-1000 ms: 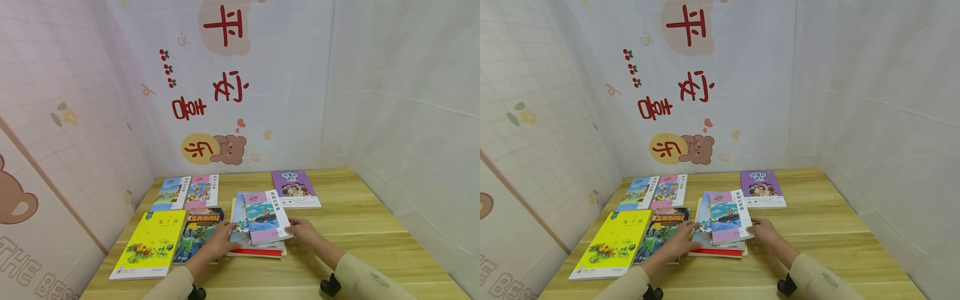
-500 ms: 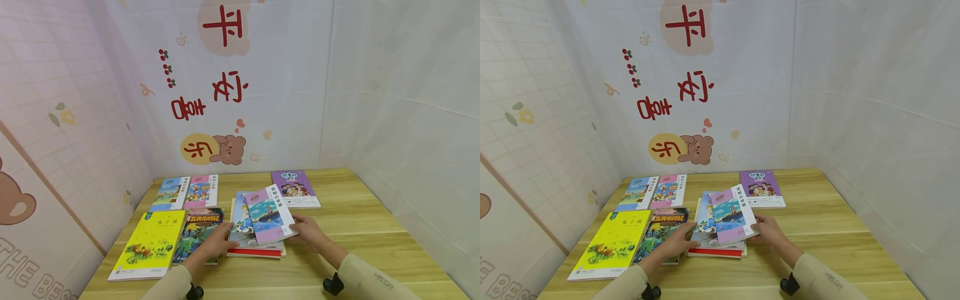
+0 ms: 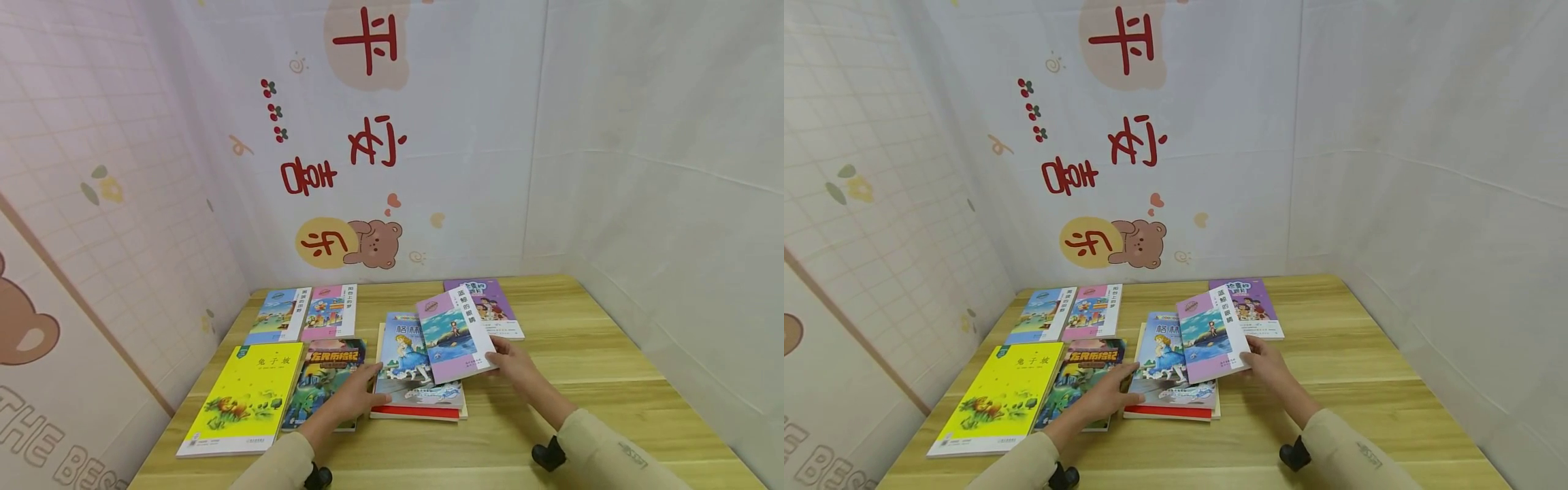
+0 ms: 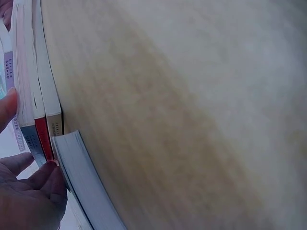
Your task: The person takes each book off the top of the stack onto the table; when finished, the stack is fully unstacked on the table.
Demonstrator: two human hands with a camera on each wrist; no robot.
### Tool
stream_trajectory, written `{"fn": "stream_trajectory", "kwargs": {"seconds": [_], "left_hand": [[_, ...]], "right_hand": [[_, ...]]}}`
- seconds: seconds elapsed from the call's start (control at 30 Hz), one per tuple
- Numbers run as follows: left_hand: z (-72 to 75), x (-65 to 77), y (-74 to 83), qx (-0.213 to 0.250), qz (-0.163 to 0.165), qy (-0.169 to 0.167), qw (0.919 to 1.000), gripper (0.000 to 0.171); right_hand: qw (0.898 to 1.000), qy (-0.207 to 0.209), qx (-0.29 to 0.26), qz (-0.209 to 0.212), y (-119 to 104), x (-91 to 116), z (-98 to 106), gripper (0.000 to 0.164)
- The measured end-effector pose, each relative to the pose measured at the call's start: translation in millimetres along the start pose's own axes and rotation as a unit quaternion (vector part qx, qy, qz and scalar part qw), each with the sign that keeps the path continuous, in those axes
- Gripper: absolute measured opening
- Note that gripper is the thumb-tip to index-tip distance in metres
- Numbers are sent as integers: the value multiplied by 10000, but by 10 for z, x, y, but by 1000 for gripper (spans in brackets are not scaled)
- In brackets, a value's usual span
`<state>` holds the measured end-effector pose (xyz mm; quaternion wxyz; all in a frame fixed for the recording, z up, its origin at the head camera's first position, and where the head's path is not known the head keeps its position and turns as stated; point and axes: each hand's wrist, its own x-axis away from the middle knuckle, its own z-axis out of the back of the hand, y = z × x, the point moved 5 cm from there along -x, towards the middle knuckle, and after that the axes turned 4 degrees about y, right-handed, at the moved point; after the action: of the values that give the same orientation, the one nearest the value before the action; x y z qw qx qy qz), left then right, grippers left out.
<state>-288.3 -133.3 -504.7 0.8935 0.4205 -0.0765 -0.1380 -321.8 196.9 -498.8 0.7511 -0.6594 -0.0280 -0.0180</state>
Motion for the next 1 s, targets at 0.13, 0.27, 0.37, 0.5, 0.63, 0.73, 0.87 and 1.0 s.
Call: {"fn": "stream_trajectory", "kwargs": {"seconds": [0.13, 0.27, 0.37, 0.5, 0.63, 0.73, 0.87, 1.0], "left_hand": [[-11, -4, -2, 3, 18, 18, 10000, 75], [-15, -6, -19, 58, 90, 27, 9999, 75], [-18, -9, -36, 81, 124, 18, 9999, 76], [-17, -18, -46, 61, 122, 29, 9999, 77], [-15, -23, -46, 43, 134, 32, 9999, 77], [-15, -26, -40, 38, 141, 21, 9999, 76], [-12, -26, -31, 69, 148, 5, 9999, 76], [-11, -22, -26, 110, 150, -23, 9998, 77]], "right_hand": [[9998, 3, -108, 164, -19, -66, 93, 51], [9995, 30, -182, 262, -25, -137, 202, 51], [9997, 48, -137, 189, -18, -184, 297, 52], [9998, 130, -60, 121, -15, -258, 455, 54], [9994, 308, 18, 182, -38, -340, 640, 55], [9984, 482, 126, 279, -61, -404, 786, 55], [9965, 720, 265, 341, -74, -480, 986, 55], [9930, 983, 473, 450, -74, -541, 1197, 54]]}}
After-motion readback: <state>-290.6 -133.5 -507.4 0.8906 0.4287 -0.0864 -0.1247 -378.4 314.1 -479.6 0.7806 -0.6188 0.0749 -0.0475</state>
